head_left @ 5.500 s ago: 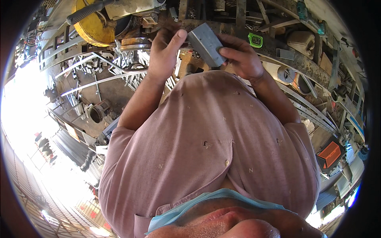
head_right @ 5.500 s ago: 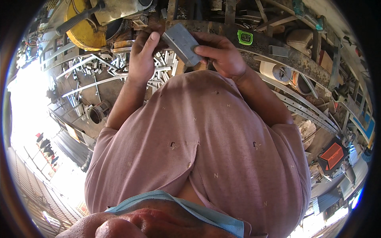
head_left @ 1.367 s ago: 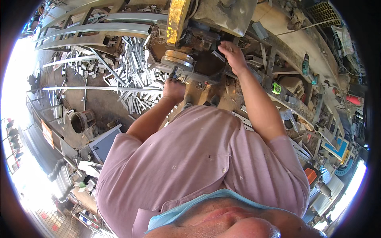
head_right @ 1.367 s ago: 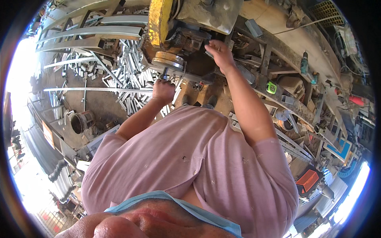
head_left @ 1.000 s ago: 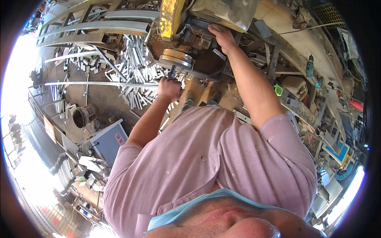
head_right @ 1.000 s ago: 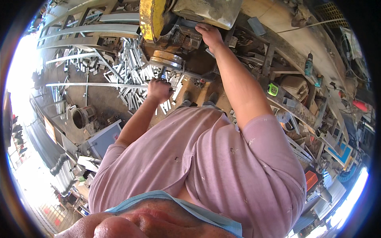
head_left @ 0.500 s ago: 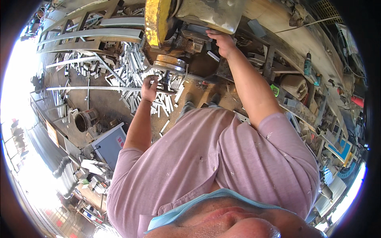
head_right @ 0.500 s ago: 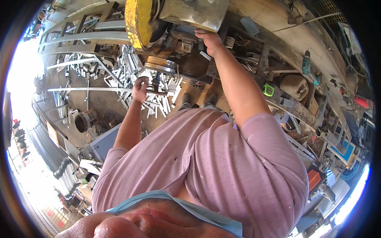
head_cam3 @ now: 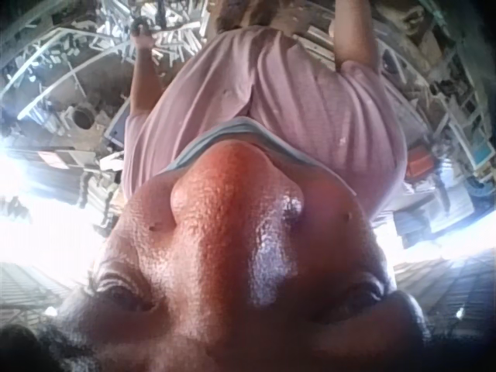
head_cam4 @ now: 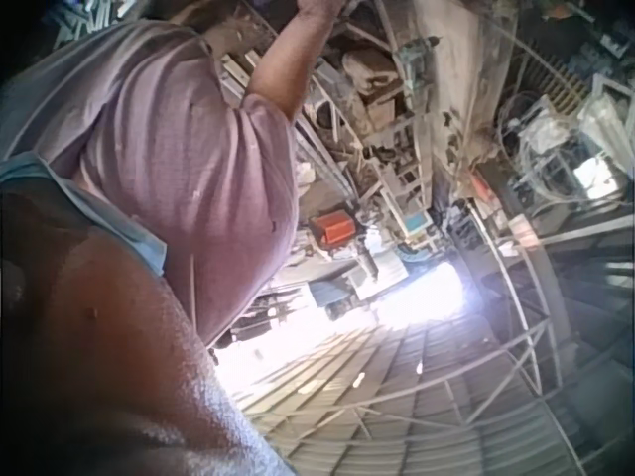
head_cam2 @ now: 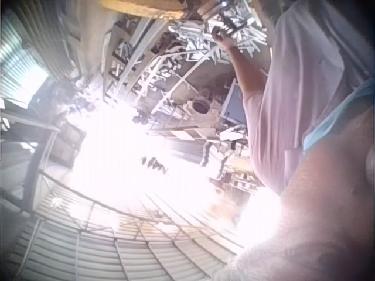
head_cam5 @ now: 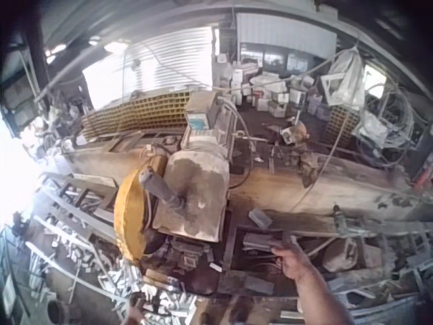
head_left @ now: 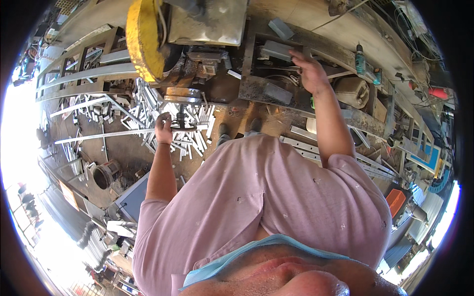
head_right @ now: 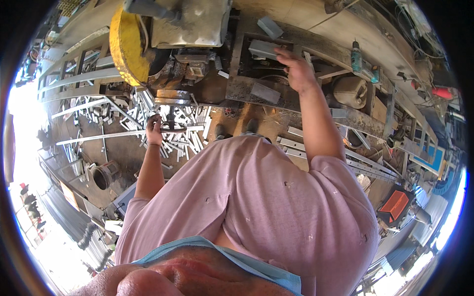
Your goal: The person measures a metal bar with a tape measure, then repeatedly cuts it using a chop saw. After each cut, the person places the cut piece on a nearby table and continues cutting the remaining bar until several pieces are produced.
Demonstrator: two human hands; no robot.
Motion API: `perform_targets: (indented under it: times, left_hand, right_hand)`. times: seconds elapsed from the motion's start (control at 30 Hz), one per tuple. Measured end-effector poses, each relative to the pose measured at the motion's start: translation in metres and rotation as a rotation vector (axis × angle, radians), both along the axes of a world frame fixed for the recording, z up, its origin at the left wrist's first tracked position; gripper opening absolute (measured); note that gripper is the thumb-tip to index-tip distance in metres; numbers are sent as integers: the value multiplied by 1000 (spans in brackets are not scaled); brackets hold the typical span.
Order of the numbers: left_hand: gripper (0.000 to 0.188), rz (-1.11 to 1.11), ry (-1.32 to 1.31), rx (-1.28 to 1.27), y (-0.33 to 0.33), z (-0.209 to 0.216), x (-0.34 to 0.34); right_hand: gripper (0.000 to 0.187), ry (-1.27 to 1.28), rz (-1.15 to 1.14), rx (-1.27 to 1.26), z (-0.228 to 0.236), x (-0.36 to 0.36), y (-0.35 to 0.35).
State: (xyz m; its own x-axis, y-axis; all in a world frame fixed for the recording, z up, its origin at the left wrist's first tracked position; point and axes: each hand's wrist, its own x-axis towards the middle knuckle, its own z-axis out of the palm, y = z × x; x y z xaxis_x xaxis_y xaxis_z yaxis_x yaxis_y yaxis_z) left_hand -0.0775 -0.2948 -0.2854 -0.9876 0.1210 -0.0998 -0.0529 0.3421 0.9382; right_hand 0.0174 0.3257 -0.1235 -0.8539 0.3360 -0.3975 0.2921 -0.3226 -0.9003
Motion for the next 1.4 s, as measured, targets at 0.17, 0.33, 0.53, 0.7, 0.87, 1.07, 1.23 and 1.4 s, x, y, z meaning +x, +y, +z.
perform_targets:
  times: [0.17,0.33,0.53,0.7,0.87,1.07,1.23,1.4]
  left_hand:
    - [26,7,58,-258,-10,-5,-1]
    - [38,136,-90,-315,-15,-11,-8]
    - [47,177,-1,-610,1,23,4]
    - [48,269,204,-1026,37,60,33]
    - [59,48,530,-997,93,91,83]
    - [47,-222,590,-711,164,136,111]
    - [51,-414,522,-495,236,184,101]
    - [79,-450,-92,84,326,231,84]
  right_hand:
    - [50,111,-228,-71,-7,26,78]
    - [46,167,-381,-146,-47,3,121]
    - [43,-100,-463,-141,-81,-10,139]
    - [58,-494,-82,1145,-75,-27,149]
    - [74,-472,-151,1454,-75,-41,135]
    - [56,-88,-273,120,-42,-28,127]
    - [40,336,55,-821,-4,15,58]
    - [43,341,254,-1029,25,39,-24]
